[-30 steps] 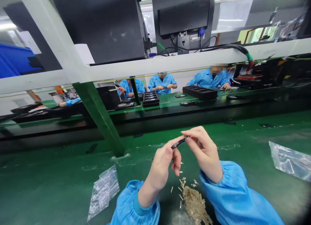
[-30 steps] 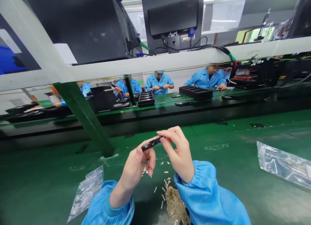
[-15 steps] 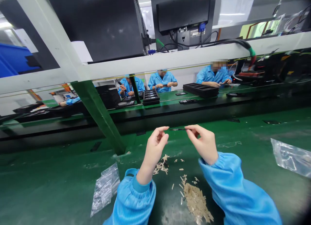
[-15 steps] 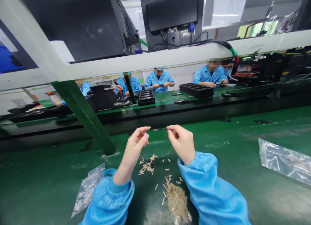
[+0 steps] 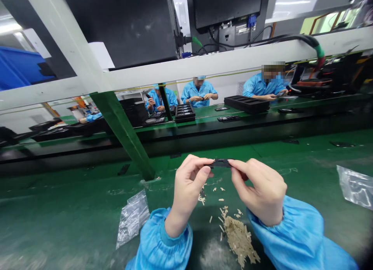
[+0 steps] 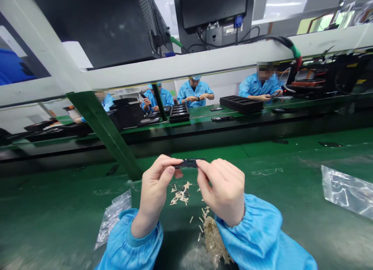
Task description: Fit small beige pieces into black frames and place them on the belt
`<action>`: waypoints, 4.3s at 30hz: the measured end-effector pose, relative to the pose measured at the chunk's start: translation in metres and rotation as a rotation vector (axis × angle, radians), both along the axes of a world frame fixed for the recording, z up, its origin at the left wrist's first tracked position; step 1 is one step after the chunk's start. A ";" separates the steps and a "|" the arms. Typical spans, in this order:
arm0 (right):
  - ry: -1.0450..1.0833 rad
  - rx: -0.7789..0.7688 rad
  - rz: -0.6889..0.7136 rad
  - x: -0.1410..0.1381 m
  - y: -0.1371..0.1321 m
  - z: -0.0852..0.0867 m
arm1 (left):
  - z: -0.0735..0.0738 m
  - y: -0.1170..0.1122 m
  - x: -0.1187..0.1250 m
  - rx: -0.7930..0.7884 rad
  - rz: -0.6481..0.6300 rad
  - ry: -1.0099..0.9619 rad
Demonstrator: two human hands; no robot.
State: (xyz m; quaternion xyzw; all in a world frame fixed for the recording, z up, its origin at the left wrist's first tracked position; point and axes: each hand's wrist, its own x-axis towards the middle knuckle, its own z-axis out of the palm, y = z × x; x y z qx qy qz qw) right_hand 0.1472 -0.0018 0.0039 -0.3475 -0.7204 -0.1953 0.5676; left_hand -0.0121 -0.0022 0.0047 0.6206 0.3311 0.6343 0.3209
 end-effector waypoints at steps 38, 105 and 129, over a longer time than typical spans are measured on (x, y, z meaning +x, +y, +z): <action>0.502 -1.174 0.111 0.090 0.185 -0.184 | -0.102 0.100 -0.033 -0.521 -0.116 1.498; -0.258 -0.839 0.366 0.002 0.102 -0.095 | -0.103 0.103 -0.023 -0.362 0.045 0.737; -0.037 -0.419 0.249 -0.008 0.074 -0.068 | -0.057 0.072 0.002 -0.304 -0.050 0.255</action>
